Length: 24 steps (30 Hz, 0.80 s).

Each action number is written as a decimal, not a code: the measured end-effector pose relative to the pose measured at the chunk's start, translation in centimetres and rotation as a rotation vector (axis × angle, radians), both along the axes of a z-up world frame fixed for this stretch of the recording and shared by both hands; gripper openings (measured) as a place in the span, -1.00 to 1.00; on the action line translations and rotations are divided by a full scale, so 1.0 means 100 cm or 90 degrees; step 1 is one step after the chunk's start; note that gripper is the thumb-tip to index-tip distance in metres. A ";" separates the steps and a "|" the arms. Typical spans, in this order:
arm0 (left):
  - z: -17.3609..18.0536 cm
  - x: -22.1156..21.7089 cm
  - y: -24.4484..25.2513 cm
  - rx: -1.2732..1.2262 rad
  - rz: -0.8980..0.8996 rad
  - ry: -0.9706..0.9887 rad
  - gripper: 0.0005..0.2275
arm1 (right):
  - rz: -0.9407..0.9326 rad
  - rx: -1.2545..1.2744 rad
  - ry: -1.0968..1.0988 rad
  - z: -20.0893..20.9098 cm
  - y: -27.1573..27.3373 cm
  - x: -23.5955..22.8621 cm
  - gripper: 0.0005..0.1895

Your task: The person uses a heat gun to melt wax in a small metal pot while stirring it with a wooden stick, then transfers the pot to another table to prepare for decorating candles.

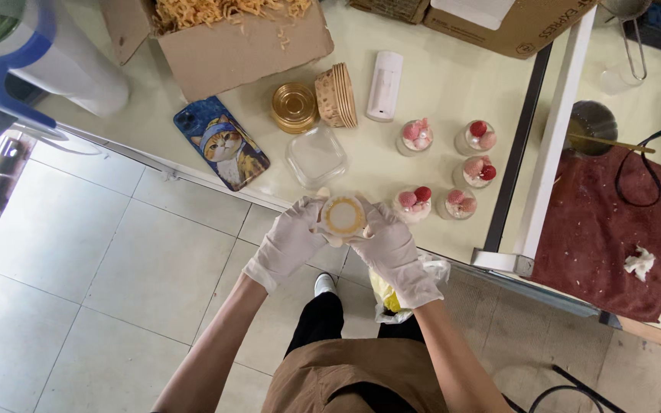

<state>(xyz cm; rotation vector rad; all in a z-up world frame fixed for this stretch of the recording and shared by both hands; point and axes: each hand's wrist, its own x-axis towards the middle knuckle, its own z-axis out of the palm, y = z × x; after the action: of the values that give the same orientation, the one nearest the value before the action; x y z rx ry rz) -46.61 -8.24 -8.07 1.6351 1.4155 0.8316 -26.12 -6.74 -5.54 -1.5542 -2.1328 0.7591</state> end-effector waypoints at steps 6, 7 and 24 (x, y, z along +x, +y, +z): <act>-0.028 0.005 0.006 0.134 -0.004 0.062 -0.48 | 0.012 0.110 0.021 -0.017 0.002 -0.002 -0.19; -0.031 0.006 0.007 0.015 0.000 0.063 -0.48 | 0.011 0.108 0.020 -0.019 0.002 -0.001 -0.19; -0.029 0.020 0.012 0.031 0.060 -0.017 -0.41 | -0.094 0.062 -0.263 -0.039 -0.017 0.009 -0.57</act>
<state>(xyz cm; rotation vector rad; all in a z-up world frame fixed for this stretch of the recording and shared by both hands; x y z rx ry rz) -44.63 -7.04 -10.96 1.5987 1.4729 0.9450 -25.19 -8.39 -9.44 -1.9194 -2.2562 0.2966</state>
